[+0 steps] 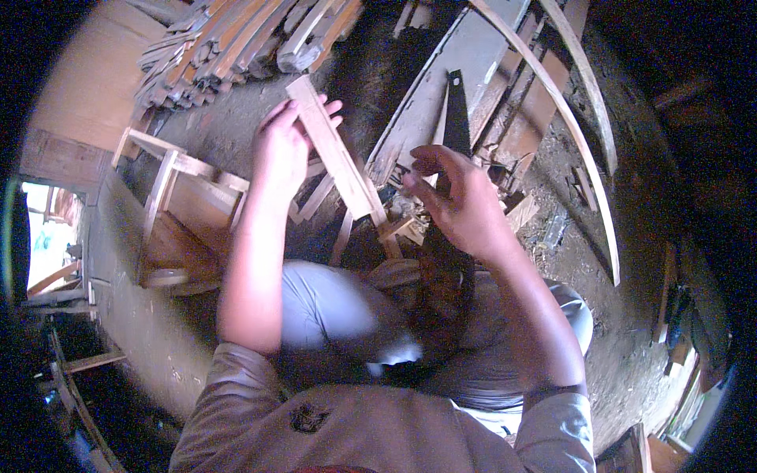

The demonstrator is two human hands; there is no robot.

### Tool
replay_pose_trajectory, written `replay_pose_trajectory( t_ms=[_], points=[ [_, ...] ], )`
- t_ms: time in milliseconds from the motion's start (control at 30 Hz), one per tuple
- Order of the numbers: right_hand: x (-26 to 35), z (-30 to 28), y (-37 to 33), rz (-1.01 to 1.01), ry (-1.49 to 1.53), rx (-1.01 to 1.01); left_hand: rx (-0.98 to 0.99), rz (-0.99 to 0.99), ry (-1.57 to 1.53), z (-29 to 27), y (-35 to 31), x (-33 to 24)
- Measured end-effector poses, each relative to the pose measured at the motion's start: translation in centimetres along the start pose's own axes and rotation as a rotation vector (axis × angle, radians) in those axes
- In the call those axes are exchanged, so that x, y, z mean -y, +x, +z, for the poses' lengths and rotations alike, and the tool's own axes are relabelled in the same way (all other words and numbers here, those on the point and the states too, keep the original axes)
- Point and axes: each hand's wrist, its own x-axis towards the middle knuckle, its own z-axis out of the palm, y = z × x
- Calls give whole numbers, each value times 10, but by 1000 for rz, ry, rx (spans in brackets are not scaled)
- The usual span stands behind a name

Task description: The person sits on the floor and uses a hand saw to cut small wooden planks into shorter pieces. They repeatedly pick up a plank, position it, saw through it, and set the cut pieces aside.

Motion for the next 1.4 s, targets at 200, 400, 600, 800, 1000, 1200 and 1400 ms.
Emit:
replay_pose_trajectory(
  t_ms=[200, 400, 600, 800, 1000, 1200, 1400],
  points=[
    [10, 17, -3, 331, 473, 304, 141, -31, -76, 27, -12, 14],
    [-4, -9, -4, 407, 682, 44, -3, -34, 692, -68, 54, 55],
    [-1, -30, 0, 407, 717, -45, -22, -187, 1729, -185, 51, 181],
    [-7, -33, 1, 376, 668, -91, -73, -262, 1856, -175, 54, 174],
    [-20, -26, 2, 312, 785, -109, -29, -312, 984, -76, 56, 69],
    [-10, -8, 5, 213, 657, -97, 140, -267, 291, 31, -12, 31],
    [-13, 3, 2, 174, 420, -101, 138, -257, 240, 53, -24, 34]
  ],
)
